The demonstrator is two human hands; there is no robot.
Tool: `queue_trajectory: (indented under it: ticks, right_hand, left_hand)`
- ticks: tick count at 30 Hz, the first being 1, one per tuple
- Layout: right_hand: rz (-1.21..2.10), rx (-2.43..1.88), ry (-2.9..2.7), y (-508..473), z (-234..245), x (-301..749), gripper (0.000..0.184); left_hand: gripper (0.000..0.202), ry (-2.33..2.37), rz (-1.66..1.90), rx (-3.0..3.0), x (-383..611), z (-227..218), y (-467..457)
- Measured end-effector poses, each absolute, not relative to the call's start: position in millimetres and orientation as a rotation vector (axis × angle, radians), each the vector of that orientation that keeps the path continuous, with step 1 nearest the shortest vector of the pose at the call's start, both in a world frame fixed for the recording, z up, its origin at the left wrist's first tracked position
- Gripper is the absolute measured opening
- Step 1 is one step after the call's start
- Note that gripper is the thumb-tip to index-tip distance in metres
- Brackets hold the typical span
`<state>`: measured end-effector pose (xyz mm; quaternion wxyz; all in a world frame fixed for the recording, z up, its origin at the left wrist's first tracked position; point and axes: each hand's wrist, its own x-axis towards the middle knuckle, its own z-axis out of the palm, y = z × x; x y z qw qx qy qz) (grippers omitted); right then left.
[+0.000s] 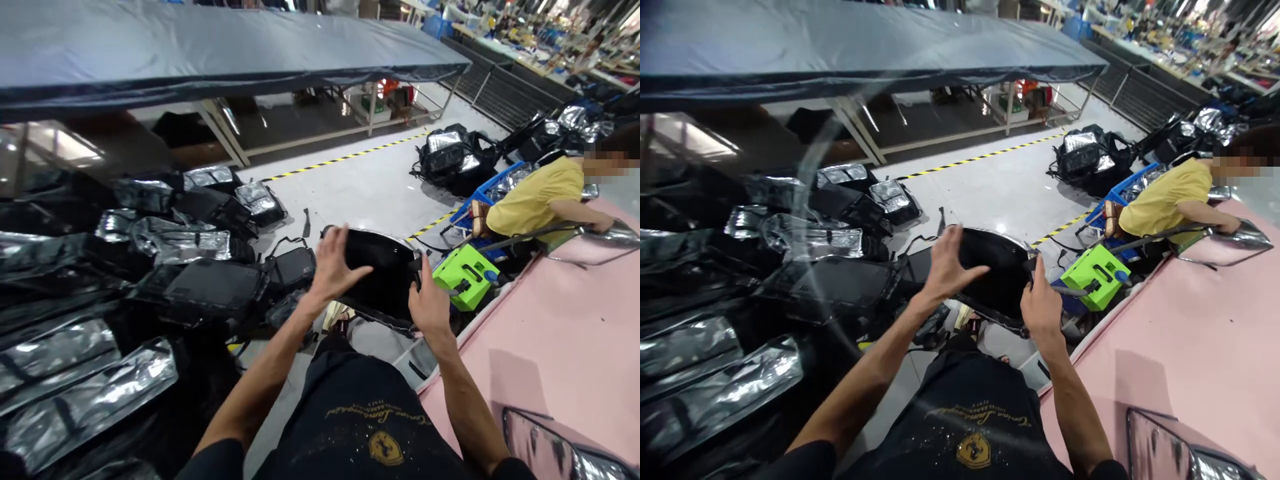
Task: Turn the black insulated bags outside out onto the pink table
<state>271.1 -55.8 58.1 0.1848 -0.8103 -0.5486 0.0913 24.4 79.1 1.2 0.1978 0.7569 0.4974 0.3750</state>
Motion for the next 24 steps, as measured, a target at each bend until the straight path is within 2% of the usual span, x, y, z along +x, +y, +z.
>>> queue_trajectory:
  ticks: [2, 4, 7, 11, 16, 18, 21, 24]
  right_hand:
    - [0.161, -2.129, -1.709, -64.4, 72.0, 251.4, 0.076]
    - [0.104, -1.961, -1.849, -71.8, 75.8, 236.6, 0.074]
    - [0.082, -1.837, -1.978, -73.5, 70.2, 224.2, 0.076]
    - [0.143, -1.781, -2.202, -63.9, 62.0, 217.1, 0.088]
    - [0.149, -1.500, -2.534, -56.1, 62.4, 210.6, 0.090]
    - [0.149, -1.366, -2.600, -52.8, 61.0, 212.8, 0.091]
    - [0.182, -1.209, -2.611, -45.6, 52.9, 228.6, 0.091]
    - [0.211, -1.117, -2.523, -38.0, 39.6, 255.9, 0.083]
  left_hand:
    - [0.131, 1.423, 0.967, 2.227, 53.7, -1.6, 57.2]
    - [0.132, 1.515, 1.007, 2.226, 66.5, -9.0, 44.7]
    - [0.119, 1.674, 1.147, 2.209, 51.6, -12.8, 36.7]
    - [0.097, 1.775, 1.224, 2.294, 8.5, -0.7, 34.5]
    - [0.088, 1.788, 1.278, 2.347, -26.9, 6.5, 31.3]
    - [0.075, 1.793, 1.274, 2.342, -34.1, 7.4, 26.7]
    - [0.044, 1.838, 1.222, 2.350, -34.3, 10.6, 15.9]
    - [0.017, 1.841, 1.008, 2.394, -21.5, 13.0, 4.4]
